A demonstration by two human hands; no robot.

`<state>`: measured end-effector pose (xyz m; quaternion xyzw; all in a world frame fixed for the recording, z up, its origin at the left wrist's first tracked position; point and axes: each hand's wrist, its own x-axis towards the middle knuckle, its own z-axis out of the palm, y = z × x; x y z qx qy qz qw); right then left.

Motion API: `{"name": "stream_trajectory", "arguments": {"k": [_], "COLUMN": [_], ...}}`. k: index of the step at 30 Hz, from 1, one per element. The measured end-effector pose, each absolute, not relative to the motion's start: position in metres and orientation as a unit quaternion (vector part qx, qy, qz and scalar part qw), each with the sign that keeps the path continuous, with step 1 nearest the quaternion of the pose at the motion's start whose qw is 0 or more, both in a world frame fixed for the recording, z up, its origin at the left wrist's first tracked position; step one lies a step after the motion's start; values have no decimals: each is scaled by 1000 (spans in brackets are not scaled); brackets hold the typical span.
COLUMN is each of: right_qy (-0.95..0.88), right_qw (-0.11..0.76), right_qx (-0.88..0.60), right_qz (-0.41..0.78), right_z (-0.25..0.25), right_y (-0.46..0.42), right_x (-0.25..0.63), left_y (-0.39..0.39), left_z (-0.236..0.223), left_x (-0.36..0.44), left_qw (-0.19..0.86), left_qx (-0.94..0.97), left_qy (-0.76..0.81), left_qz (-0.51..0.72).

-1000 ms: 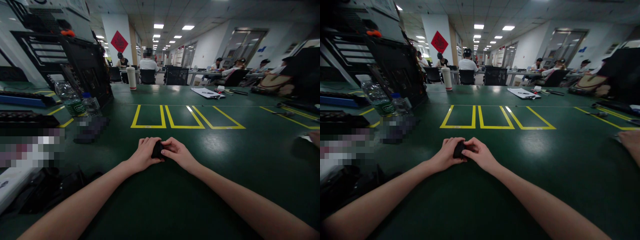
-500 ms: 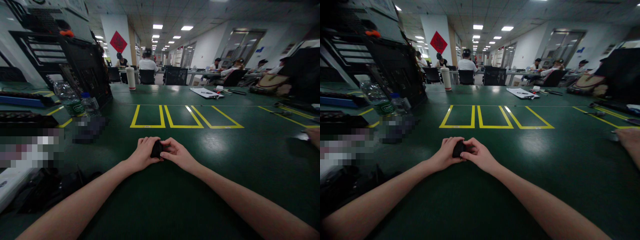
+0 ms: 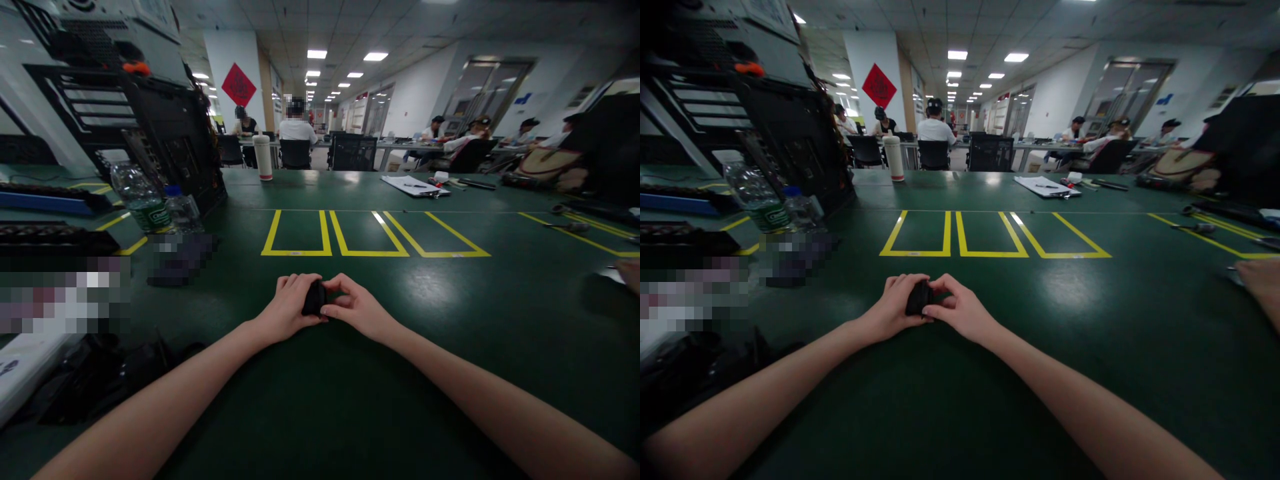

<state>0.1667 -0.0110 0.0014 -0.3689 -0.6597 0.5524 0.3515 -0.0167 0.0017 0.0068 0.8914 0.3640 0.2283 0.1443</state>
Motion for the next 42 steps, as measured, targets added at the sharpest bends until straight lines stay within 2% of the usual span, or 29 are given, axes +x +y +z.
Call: {"name": "stream_trajectory", "arguments": {"k": [17,27,32,42], "right_qy": [-667,-648,-660,-638], "right_qw": [360,374,366,388], "right_qx": [-363,-351,-381,-352], "right_qz": [543,562,534,564], "right_z": [0,-1,2,3], "right_y": [-10,-10,-10,-16], "right_x": [166,165,165,164], "left_y": [5,2,0,2], "left_z": [-3,4,8,5], "left_x": [-15,-17,-17,-16], "left_qw": [129,139,152,146], "left_qx": [886,890,891,888], "left_qy": [370,363,362,365], "left_qz": [248,238,227,236]}}
